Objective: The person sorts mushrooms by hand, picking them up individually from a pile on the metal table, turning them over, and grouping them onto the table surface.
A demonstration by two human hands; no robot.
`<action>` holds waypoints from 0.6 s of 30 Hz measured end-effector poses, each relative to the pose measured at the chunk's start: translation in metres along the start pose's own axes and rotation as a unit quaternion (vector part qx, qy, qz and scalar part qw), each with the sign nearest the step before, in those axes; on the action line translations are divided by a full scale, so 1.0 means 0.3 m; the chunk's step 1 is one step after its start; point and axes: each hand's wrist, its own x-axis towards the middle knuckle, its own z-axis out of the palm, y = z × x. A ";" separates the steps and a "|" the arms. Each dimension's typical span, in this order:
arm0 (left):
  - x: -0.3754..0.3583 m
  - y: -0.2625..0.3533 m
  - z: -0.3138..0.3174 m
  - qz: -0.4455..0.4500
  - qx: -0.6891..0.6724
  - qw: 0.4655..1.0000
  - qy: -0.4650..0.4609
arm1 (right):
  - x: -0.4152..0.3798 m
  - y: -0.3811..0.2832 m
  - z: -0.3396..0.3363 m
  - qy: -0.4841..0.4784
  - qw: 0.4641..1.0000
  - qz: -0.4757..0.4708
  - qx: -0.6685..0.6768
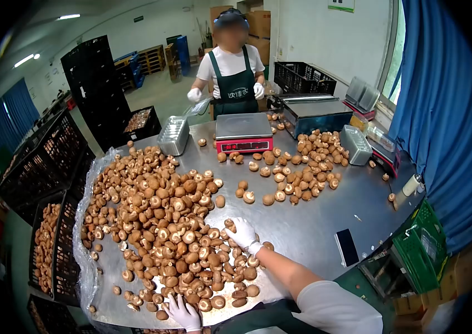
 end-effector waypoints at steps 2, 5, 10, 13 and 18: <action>0.011 0.011 -0.010 0.004 -0.006 1.000 0.000 | 0.000 -0.005 -0.008 0.008 1.000 0.013 0.025; 0.010 0.011 -0.006 -0.005 -0.028 1.000 0.007 | 0.002 -0.024 -0.022 -0.022 0.998 0.050 0.026; 0.007 0.003 0.005 0.002 -0.026 0.999 0.023 | -0.009 -0.026 -0.032 -0.011 0.999 0.040 0.023; 0.004 0.007 0.002 -0.009 -0.035 0.999 0.007 | 0.005 -0.028 -0.023 -0.022 0.998 0.045 0.026; -0.004 0.015 0.009 -0.003 0.007 1.000 0.019 | 0.006 -0.006 -0.014 -0.039 0.998 0.048 0.004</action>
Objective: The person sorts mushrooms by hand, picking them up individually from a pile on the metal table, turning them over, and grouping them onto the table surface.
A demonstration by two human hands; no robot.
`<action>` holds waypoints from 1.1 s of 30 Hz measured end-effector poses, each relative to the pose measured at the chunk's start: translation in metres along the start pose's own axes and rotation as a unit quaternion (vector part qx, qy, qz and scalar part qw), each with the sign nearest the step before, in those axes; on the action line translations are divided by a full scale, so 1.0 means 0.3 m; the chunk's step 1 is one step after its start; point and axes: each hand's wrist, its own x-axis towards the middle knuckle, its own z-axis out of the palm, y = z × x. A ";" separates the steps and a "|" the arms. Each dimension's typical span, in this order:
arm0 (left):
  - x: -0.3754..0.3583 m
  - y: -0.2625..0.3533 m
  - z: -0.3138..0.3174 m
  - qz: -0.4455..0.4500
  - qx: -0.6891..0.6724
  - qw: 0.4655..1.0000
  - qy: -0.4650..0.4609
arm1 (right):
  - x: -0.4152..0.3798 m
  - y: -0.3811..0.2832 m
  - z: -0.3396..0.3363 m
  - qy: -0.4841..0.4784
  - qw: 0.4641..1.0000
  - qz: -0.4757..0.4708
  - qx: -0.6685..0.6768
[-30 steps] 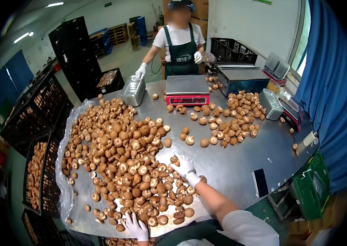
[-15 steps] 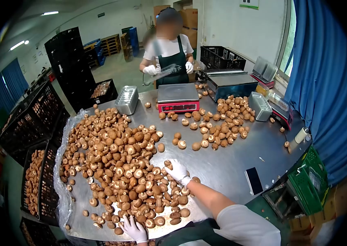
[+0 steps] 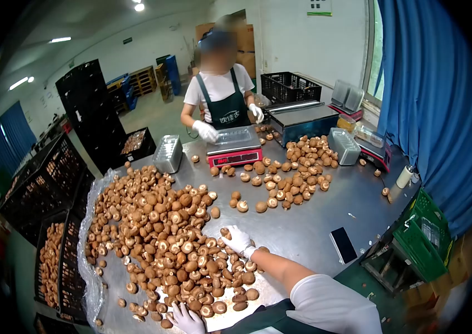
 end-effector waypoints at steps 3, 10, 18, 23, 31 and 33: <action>0.060 0.206 -0.229 -0.036 -0.030 0.998 -0.030 | -0.003 -0.012 -0.019 0.002 1.000 0.004 0.001; 0.004 -0.006 -0.003 0.031 0.067 0.997 -0.028 | -0.007 -0.027 -0.036 -0.006 1.000 0.015 0.010; -0.035 -0.062 0.063 0.011 -0.007 0.999 -0.052 | -0.005 -0.022 -0.030 0.006 1.000 -0.006 0.022; -0.023 -0.054 0.070 0.010 -0.008 0.999 -0.052 | 0.004 -0.008 -0.015 0.013 1.000 -0.011 0.013; 0.008 -0.042 0.091 0.011 -0.017 0.999 -0.050 | 0.002 -0.017 -0.021 0.000 1.000 0.005 0.008; 0.012 -0.041 0.090 0.010 -0.018 0.999 -0.050 | -0.006 -0.015 -0.020 0.015 1.000 -0.004 0.003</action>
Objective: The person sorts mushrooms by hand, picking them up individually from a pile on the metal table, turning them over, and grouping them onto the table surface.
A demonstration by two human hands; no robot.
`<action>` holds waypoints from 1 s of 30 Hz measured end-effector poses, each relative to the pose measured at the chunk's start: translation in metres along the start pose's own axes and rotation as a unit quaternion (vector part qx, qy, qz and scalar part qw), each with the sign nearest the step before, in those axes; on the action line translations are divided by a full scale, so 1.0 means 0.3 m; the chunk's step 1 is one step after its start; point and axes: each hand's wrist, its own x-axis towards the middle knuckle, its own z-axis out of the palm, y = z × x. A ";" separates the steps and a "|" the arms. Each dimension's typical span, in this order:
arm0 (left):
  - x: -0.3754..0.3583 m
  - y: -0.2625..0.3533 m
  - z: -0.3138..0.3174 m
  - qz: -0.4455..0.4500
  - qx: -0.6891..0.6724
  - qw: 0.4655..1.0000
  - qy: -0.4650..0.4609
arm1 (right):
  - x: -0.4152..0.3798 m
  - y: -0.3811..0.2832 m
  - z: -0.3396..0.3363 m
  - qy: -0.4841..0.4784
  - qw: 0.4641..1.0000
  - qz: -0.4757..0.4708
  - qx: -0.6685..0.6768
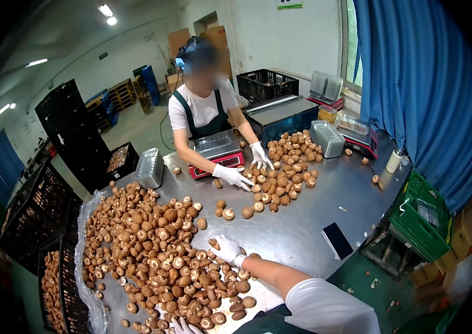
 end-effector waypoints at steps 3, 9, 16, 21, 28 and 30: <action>0.016 0.006 -0.003 0.003 0.000 1.000 0.001 | 0.007 0.001 -0.002 0.005 1.000 -0.004 0.011; 0.056 0.069 -0.021 0.009 0.007 1.000 0.017 | 0.007 0.010 0.019 0.015 1.000 -0.005 0.004; 0.109 0.168 0.000 0.005 0.018 0.999 0.042 | 0.010 0.028 0.040 0.017 0.999 -0.025 0.018; 0.119 0.278 0.035 -0.011 0.018 0.998 0.060 | -0.020 -0.021 -0.037 -0.101 0.988 -0.074 -0.090; 0.113 0.464 0.089 -0.067 0.011 0.994 0.090 | -0.250 0.133 -0.336 -0.119 0.971 -0.209 -0.010; 0.108 0.503 0.109 -0.085 0.011 0.991 0.099 | -0.288 0.252 -0.425 -0.100 0.977 -0.187 0.020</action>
